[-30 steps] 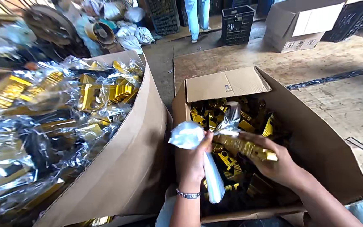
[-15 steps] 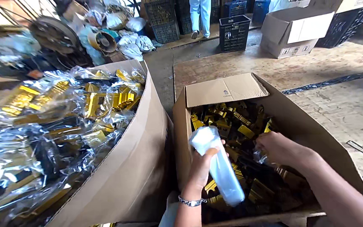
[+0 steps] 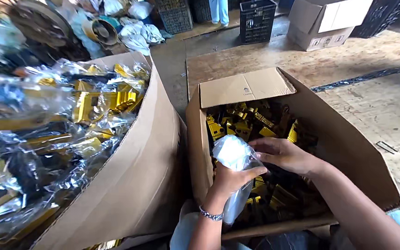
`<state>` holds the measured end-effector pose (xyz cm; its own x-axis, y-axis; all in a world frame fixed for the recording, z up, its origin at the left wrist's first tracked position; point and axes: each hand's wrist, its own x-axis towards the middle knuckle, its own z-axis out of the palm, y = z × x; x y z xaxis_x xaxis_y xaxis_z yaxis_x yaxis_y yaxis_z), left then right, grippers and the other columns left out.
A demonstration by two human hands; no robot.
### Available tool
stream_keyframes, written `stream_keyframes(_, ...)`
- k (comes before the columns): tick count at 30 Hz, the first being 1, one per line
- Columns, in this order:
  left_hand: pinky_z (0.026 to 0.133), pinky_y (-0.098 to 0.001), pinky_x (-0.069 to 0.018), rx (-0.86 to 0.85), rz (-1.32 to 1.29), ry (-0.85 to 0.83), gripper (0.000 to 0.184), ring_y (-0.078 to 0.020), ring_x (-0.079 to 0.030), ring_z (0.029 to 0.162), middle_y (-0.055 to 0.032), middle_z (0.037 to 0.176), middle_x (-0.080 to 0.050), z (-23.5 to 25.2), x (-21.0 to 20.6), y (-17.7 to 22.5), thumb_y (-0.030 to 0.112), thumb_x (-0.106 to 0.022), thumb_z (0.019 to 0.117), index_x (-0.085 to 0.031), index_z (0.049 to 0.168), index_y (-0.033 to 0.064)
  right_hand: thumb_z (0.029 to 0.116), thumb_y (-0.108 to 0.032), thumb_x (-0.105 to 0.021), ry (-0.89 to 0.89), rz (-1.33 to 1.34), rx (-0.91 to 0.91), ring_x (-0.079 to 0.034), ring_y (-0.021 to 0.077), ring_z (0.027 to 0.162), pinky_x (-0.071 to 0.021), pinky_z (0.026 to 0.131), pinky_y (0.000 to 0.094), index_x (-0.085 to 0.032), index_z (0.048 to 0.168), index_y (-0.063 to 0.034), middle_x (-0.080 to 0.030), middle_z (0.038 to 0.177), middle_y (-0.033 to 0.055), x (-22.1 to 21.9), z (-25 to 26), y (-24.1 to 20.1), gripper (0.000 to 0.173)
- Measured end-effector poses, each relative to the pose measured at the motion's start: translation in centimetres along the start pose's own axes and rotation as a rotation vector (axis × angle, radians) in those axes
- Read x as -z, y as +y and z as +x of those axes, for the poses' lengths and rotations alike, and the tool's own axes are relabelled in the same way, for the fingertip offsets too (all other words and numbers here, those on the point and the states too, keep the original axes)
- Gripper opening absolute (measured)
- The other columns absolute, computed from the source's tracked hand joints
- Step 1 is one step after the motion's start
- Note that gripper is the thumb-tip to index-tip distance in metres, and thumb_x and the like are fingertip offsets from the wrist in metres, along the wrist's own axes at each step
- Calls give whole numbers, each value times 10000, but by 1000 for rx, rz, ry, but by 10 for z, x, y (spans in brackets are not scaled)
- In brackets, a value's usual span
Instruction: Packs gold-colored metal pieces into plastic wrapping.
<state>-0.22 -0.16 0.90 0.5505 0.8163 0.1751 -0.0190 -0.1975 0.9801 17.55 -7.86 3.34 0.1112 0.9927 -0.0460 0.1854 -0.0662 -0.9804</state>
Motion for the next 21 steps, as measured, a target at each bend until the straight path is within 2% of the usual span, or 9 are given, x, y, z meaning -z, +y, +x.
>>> stream_keyframes(3, 926, -180, -545, -8, 32, -50, 822, 11, -662, 993, -30, 1054, -708, 1, -3, -3, 142, -985, 524, -571, 1188, -107, 1062, -183, -480, -59, 256, -41, -684, 50, 911, -582, 862, 245, -643, 1181, -27, -701, 1004, -26, 0, -5, -2, 255)
stream_keyframes(5, 912, -183, -551, 5, 41, -86, 790, 15, -665, 972, -2, 1029, -712, 2, -4, -7, 195, -996, 529, -604, 1163, -69, 1023, -121, -561, -39, 163, -22, -679, 19, 862, -581, 821, 208, -653, 1146, -9, -700, 963, -27, 0, -6, 0, 191)
stream_keyframes(8, 840, -208, -577, -9, -60, -172, 539, -4, -673, 876, 30, 947, -708, 5, -3, -10, 185, -914, 709, -633, 1120, -19, 980, -41, -633, 54, -2, -19, -659, -22, 720, -570, 697, 156, -680, 1004, 2, -700, 838, -32, -1, -7, 7, 68)
stream_keyframes(11, 728, -248, -601, -61, 182, -50, 269, -51, -694, 761, -32, 870, -720, 16, 8, -12, 97, -738, 874, -654, 1081, -54, 944, -56, -677, 39, -16, 12, -611, -44, 607, -531, 591, 131, -667, 905, -53, -667, 731, -86, 4, -14, 15, 40)
stream_keyframes(13, 775, -390, -602, -48, 357, 124, 309, -185, -727, 812, -153, 935, -737, 27, 16, -19, 55, -726, 883, -645, 1134, -106, 881, -73, -747, 106, 31, 17, -548, -43, 518, -469, 507, 130, -606, 771, -123, -613, 631, -109, 2, -16, 19, 186)
stream_keyframes(16, 782, -298, -596, 96, 117, 77, 430, -94, -686, 834, -45, 957, -693, 24, 16, -15, 116, -794, 854, -595, 1216, -3, 773, -62, -852, 278, 34, 9, -471, -25, 453, -403, 454, 141, -502, 666, -141, -531, 542, -88, -9, -14, 17, 374)
stream_keyframes(18, 731, -261, -597, 163, -175, -159, 405, -65, -679, 767, 9, 848, -700, 13, 0, -5, 41, -853, 721, -644, 1068, 53, 738, -89, -848, 218, -152, 159, -494, -40, 561, -425, 540, 140, -551, 684, -75, -528, 615, -65, -19, -13, 16, 303)
stream_keyframes(19, 705, -240, -599, 191, -240, -257, 384, -60, -682, 736, 13, 826, -709, 11, -5, -2, 17, -854, 712, -660, 1041, 59, 729, -111, -845, 154, -228, 237, -514, -48, 603, -439, 569, 138, -592, 701, -56, -560, 643, -52, -21, -12, 16, 261)
stream_keyframes(21, 595, -208, -552, 126, -261, -252, 280, -41, -625, 618, 25, 728, -676, 12, -5, -3, -54, -801, 718, -674, 936, 67, 745, -156, -871, 104, -244, 238, -494, -45, 566, -418, 530, 148, -589, 679, -88, -549, 618, -69, -12, -11, 11, 297)
